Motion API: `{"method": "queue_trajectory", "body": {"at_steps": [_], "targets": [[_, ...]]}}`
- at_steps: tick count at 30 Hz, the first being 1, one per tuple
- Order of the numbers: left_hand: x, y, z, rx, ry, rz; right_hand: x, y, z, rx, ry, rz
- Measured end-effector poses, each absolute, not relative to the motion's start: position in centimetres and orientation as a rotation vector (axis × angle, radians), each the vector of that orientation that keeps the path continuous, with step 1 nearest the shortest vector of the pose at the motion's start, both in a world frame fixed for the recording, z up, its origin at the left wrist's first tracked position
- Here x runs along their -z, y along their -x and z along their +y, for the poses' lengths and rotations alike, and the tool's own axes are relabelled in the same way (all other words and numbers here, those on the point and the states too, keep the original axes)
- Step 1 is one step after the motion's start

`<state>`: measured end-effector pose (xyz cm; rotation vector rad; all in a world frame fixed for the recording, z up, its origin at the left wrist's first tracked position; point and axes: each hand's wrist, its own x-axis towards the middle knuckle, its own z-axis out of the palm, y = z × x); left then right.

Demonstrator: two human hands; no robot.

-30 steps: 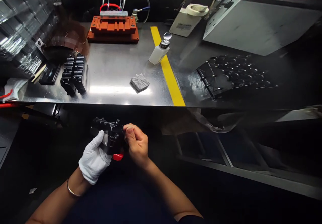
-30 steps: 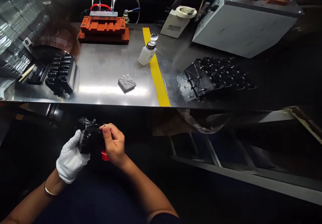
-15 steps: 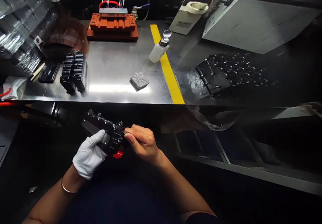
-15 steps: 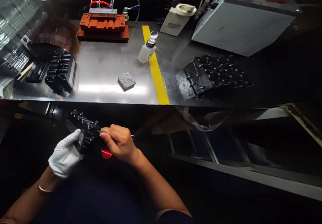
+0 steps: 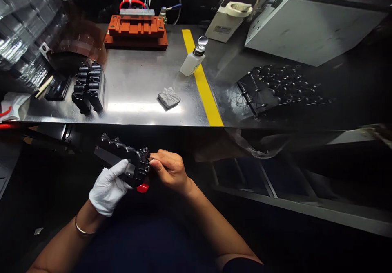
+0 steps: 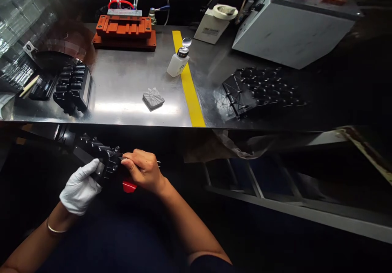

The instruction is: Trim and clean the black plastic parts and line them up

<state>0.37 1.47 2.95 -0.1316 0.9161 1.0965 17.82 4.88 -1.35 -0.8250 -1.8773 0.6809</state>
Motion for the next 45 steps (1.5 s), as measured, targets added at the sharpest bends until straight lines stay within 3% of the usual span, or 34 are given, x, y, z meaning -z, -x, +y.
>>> {"method": "queue_trajectory", "body": {"at_steps": [9,18,23,27,45], "targets": [[-2.5,-0.2,2.2,-1.073,0.199,1.065,3.4,-16.3,4.4,-0.641,0.950,-1.691],[-1.8,0.6,0.3,-1.121,-0.062,0.917,6.5,-17.0,6.2,-0.942,1.434,-1.239],[-1.1,0.9,1.2,-1.317,-0.324,1.057,3.0,-17.7,4.2,-1.087,1.104,-1.604],[-0.6,1.1,1.5,-1.273,-0.484,1.192,0.5,-17.5,3.2,-1.097,0.975,-1.769],[0.2,1.8,1.1,-1.198,-0.745,1.319,0.9,-17.8,3.9,-1.297,0.992,-1.668]]}}
